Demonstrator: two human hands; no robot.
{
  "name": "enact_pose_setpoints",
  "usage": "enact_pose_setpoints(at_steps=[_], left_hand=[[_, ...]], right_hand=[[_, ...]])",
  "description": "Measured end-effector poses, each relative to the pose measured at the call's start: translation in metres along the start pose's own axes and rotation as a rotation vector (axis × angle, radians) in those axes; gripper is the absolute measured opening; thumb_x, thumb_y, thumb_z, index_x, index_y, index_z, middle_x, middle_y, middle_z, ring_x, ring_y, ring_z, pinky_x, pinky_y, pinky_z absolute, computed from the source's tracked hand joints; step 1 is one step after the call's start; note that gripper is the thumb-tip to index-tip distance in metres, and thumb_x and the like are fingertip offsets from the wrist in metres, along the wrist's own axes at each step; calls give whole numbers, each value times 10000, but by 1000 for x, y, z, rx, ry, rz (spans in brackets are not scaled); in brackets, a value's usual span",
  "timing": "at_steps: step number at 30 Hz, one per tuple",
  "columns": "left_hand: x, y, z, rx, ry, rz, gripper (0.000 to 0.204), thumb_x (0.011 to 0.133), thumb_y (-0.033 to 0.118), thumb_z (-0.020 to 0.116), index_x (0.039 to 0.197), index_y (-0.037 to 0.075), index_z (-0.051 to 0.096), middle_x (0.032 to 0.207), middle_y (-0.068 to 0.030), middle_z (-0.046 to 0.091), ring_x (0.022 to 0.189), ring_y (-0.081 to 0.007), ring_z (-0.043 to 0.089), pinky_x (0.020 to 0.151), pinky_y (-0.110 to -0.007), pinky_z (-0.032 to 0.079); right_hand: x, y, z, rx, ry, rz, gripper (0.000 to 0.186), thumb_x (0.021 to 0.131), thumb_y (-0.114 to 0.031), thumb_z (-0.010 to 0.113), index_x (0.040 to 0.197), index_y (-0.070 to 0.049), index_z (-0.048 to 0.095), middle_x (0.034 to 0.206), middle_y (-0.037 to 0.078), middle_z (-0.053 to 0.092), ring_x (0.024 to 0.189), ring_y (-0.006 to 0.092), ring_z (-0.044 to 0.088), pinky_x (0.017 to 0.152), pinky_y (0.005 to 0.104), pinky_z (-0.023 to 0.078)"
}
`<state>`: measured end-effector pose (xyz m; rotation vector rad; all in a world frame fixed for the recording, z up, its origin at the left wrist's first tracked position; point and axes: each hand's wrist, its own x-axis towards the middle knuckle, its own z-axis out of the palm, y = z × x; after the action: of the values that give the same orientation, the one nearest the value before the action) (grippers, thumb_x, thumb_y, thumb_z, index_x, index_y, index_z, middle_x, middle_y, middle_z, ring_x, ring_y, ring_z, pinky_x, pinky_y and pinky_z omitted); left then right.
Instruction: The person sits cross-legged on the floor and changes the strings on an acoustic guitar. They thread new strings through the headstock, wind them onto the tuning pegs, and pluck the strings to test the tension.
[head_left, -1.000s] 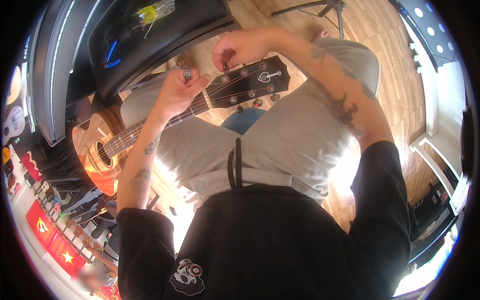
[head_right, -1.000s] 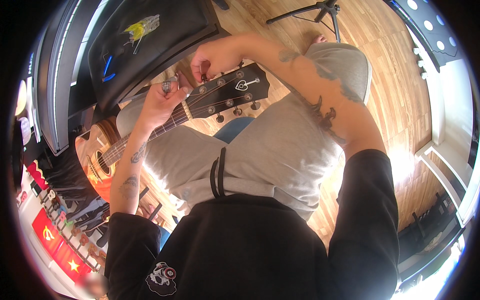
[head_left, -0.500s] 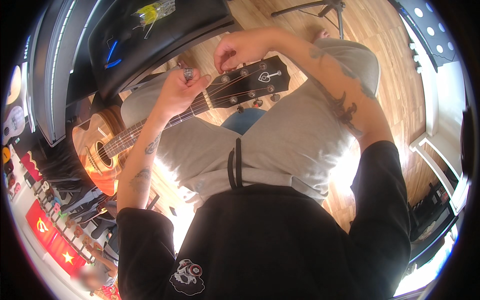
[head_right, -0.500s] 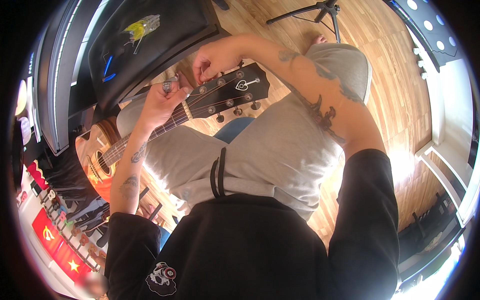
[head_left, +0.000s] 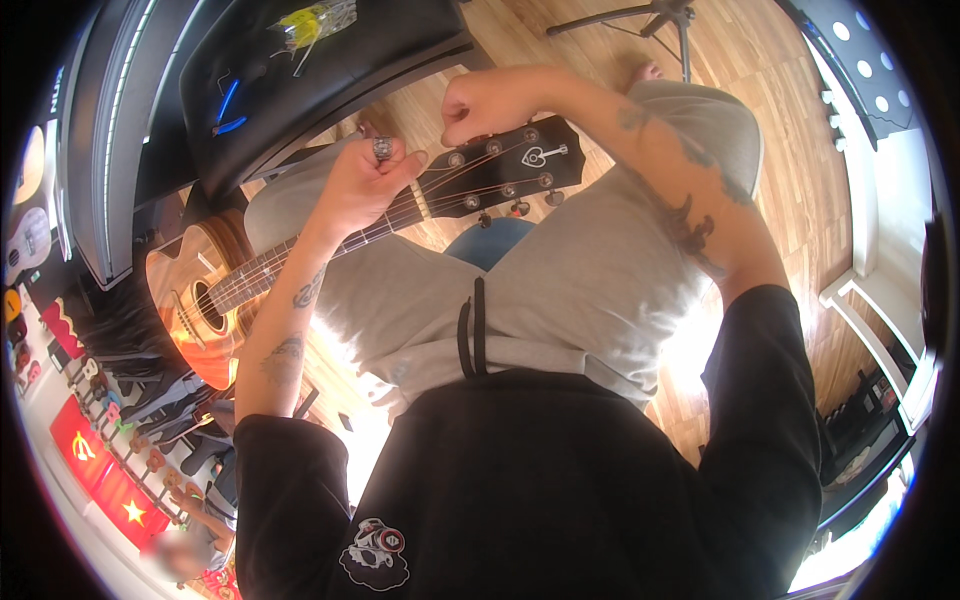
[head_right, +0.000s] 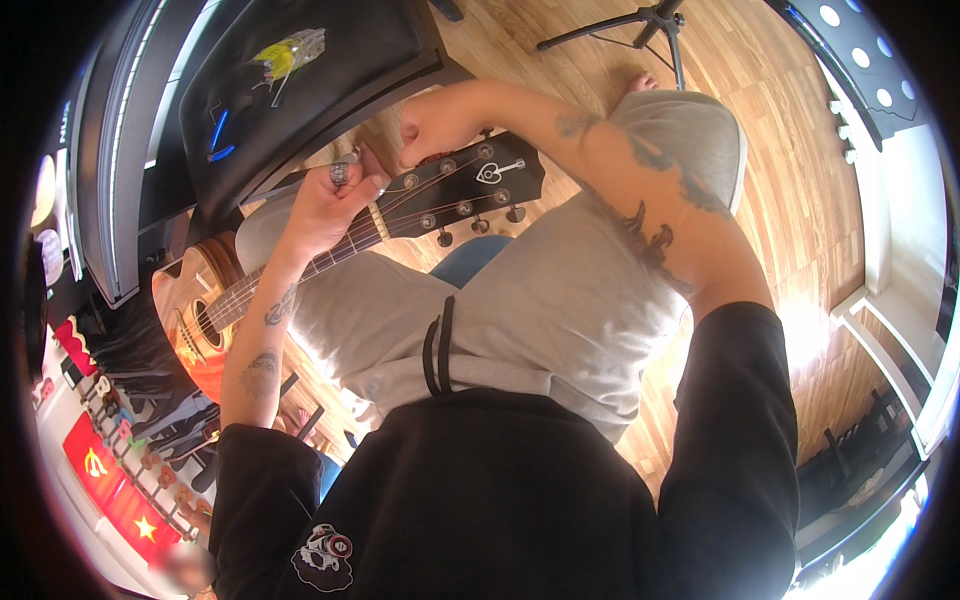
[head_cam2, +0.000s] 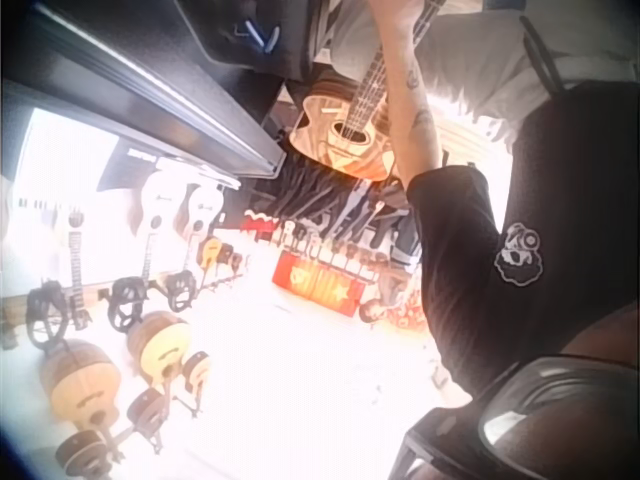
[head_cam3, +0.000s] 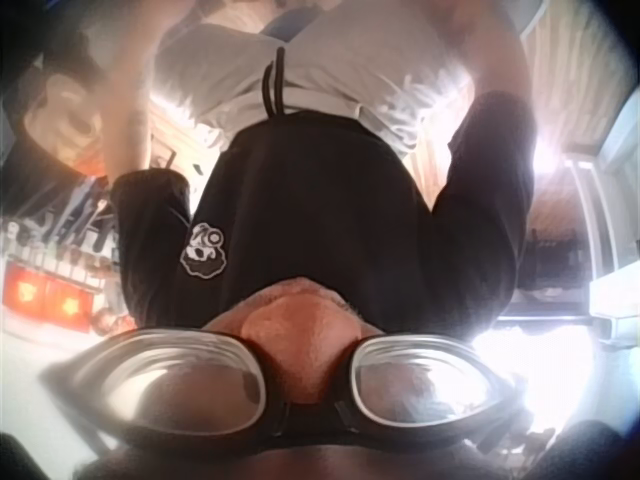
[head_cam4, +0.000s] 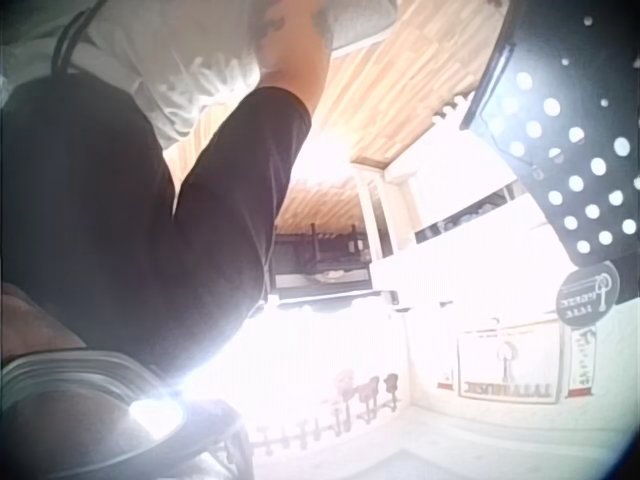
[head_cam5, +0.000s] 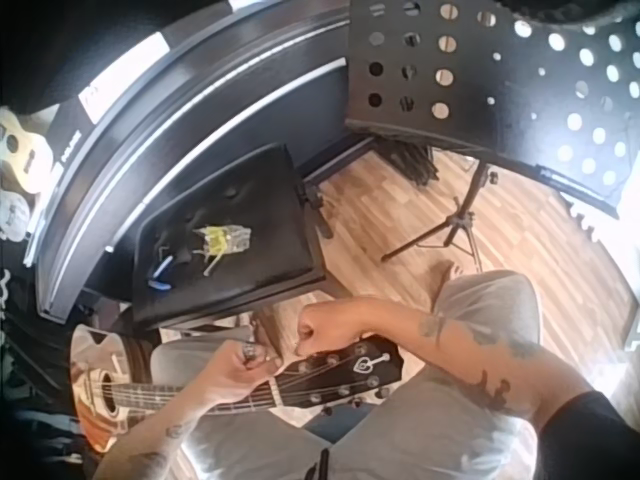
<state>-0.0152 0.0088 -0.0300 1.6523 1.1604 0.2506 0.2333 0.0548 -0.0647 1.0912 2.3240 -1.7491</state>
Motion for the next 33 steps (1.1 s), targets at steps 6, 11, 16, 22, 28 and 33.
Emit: enact_pose_setpoints(at_steps=[6,11,16,22,28,33], left_hand=[[-2,4,1,-24,4,-41,539,962,149,719,633,124,293,614,79,247,588,-58,234,499,-300,225],[-2,6,1,-16,8,-34,534,964,151,714,629,118,299,609,82,255,584,-55,238,497,-299,226],[-4,9,1,-17,0,-94,530,964,131,715,638,126,298,624,91,270,598,-48,243,512,-285,234],[-3,12,-1,17,-16,-110,531,962,92,730,655,146,300,650,108,304,622,-33,265,537,-256,253],[-1,10,1,-5,6,-56,544,957,139,717,631,119,282,610,78,231,585,-63,223,501,-303,224],[-1,5,0,15,3,-43,545,956,144,721,634,117,282,610,75,231,586,-66,224,503,-305,227]], right_hand=[[1,16,-9,140,-100,-277,178,917,-140,670,1033,-25,740,969,72,717,854,156,638,731,332,499],[-4,12,-12,323,-70,-184,200,952,-203,680,1029,-29,740,963,60,720,857,136,646,746,310,506],[-10,-4,-14,110,-81,13,226,965,-237,692,1048,-30,728,963,53,722,866,131,655,737,313,513],[4,23,-5,267,-104,-253,251,962,-279,687,1061,-49,711,897,32,703,825,133,646,697,311,503],[-4,-1,-7,144,-46,-7,264,942,-262,663,1090,-45,694,812,30,676,742,130,615,642,316,474],[-12,-10,-1,170,95,-53,264,919,-227,654,1092,-31,692,771,47,662,708,142,597,635,315,462]])
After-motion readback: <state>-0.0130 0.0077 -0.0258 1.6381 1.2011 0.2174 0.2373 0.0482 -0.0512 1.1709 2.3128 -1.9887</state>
